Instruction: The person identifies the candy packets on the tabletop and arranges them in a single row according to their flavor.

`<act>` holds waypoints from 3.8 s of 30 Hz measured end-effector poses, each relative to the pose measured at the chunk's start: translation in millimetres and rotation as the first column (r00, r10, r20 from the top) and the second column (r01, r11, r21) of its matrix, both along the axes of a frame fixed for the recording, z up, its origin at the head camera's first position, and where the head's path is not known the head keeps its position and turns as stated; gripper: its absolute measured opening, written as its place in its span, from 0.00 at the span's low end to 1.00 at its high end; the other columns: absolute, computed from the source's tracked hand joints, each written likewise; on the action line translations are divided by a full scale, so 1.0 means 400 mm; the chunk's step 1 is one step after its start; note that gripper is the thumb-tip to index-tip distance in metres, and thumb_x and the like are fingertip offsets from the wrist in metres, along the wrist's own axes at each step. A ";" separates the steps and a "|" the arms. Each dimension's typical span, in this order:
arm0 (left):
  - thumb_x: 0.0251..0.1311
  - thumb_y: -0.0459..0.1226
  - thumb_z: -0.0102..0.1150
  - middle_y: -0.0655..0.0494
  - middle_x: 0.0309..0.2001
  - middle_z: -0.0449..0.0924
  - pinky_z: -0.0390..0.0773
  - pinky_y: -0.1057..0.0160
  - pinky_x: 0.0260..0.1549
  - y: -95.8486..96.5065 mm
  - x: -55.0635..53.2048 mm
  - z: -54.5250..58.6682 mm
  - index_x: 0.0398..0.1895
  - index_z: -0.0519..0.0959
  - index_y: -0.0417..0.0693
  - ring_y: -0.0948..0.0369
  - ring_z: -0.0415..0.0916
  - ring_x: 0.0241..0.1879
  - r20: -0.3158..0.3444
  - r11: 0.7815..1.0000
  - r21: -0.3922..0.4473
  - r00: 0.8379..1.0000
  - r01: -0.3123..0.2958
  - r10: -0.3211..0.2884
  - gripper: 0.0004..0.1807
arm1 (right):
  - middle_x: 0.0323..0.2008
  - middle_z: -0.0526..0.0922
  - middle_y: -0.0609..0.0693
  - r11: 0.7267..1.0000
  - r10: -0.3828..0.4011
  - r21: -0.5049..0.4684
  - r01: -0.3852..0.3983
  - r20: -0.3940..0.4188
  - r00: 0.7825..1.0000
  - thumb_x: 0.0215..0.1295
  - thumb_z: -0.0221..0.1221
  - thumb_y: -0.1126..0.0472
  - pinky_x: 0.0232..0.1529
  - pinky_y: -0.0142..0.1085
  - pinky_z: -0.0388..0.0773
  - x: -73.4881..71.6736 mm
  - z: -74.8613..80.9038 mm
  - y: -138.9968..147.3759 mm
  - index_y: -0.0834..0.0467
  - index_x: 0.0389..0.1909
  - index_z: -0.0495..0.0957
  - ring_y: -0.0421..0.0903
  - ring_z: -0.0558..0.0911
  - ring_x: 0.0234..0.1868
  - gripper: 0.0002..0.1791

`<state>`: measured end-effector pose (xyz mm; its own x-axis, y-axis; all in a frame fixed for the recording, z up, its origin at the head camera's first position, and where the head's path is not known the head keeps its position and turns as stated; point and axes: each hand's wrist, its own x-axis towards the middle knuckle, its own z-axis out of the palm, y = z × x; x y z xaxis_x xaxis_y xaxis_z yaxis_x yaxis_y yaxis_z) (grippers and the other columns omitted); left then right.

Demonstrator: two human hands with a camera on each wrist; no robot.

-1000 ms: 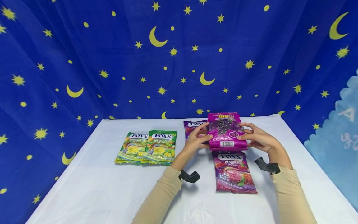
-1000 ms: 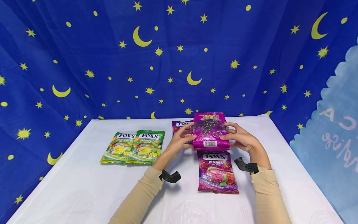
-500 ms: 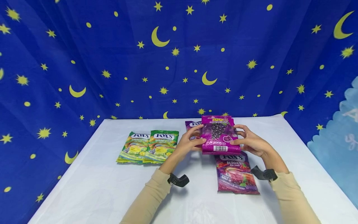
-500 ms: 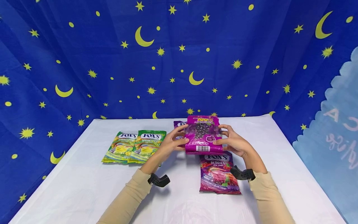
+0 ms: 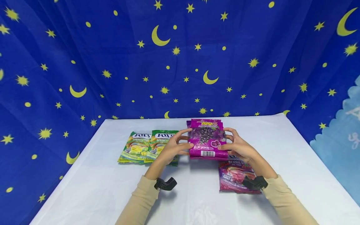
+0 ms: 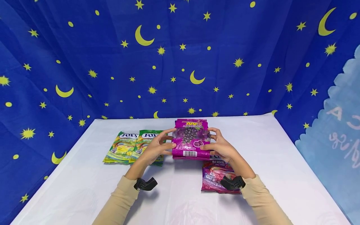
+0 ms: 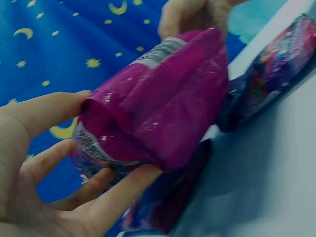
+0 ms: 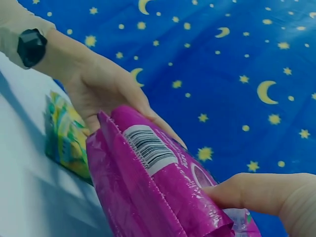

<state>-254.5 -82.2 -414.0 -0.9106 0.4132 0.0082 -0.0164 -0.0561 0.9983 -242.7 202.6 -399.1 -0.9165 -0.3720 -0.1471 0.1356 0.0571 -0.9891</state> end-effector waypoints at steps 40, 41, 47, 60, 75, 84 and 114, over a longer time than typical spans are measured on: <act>0.53 0.25 0.65 0.32 0.58 0.58 0.82 0.48 0.42 -0.148 -0.017 0.003 0.68 0.55 0.53 0.51 0.76 0.42 0.153 0.980 -0.135 0.980 0.147 -0.126 0.42 | 0.70 0.42 0.66 1.000 -0.022 0.019 0.021 0.012 1.000 0.50 0.68 0.69 0.42 0.43 0.79 -0.007 -0.087 -0.150 0.49 0.70 0.45 0.67 0.56 0.66 0.52; 0.53 0.25 0.65 0.32 0.58 0.58 0.82 0.49 0.42 -0.149 -0.016 0.003 0.68 0.54 0.53 0.51 0.76 0.42 0.155 0.980 -0.133 0.980 0.149 -0.127 0.42 | 0.70 0.43 0.65 0.999 -0.022 0.027 0.022 0.007 1.000 0.50 0.69 0.69 0.42 0.43 0.79 -0.008 -0.088 -0.152 0.49 0.69 0.46 0.67 0.57 0.65 0.52; 0.53 0.23 0.64 0.33 0.57 0.58 0.81 0.48 0.43 -0.153 -0.016 0.000 0.68 0.53 0.53 0.53 0.76 0.40 0.163 0.980 -0.128 0.978 0.154 -0.133 0.43 | 0.70 0.45 0.64 0.997 -0.024 0.075 0.025 -0.006 1.000 0.50 0.70 0.66 0.43 0.45 0.80 -0.007 -0.091 -0.157 0.47 0.69 0.47 0.67 0.64 0.61 0.51; 0.55 0.24 0.63 0.34 0.56 0.58 0.82 0.49 0.41 -0.152 -0.019 -0.002 0.67 0.53 0.53 0.51 0.76 0.42 0.181 0.977 -0.155 0.977 0.145 -0.116 0.41 | 0.70 0.45 0.64 0.994 -0.016 0.108 0.018 -0.024 1.000 0.54 0.69 0.64 0.42 0.45 0.80 -0.007 -0.088 -0.161 0.47 0.71 0.46 0.65 0.67 0.57 0.50; 0.61 0.29 0.61 0.32 0.60 0.58 0.79 0.48 0.47 -0.161 -0.024 0.031 0.69 0.55 0.44 0.48 0.74 0.48 0.160 0.962 -0.243 0.983 0.125 -0.087 0.35 | 0.68 0.51 0.69 0.989 0.131 0.073 -0.128 -0.039 0.991 0.66 0.60 0.64 0.52 0.50 0.77 -0.039 -0.039 -0.087 0.63 0.73 0.50 0.63 0.71 0.59 0.39; 0.64 0.38 0.61 0.34 0.66 0.58 0.71 0.44 0.57 -0.152 -0.099 0.081 0.69 0.61 0.43 0.42 0.68 0.59 -0.040 0.926 -0.378 0.999 0.002 -0.019 0.33 | 0.68 0.56 0.69 0.991 0.066 0.122 -0.058 -0.068 0.995 0.69 0.56 0.63 0.58 0.53 0.72 -0.092 -0.010 -0.037 0.67 0.70 0.56 0.65 0.67 0.64 0.32; 0.69 0.36 0.50 0.46 0.67 0.65 0.75 0.57 0.53 0.001 -0.319 0.010 0.60 0.77 0.45 0.51 0.68 0.60 -0.023 0.800 -0.600 0.999 -0.032 0.022 0.19 | 0.60 0.67 0.68 0.972 -0.048 0.231 0.041 0.024 0.999 0.67 0.56 0.65 0.49 0.49 0.79 -0.261 -0.079 -0.053 0.63 0.73 0.49 0.58 0.73 0.55 0.38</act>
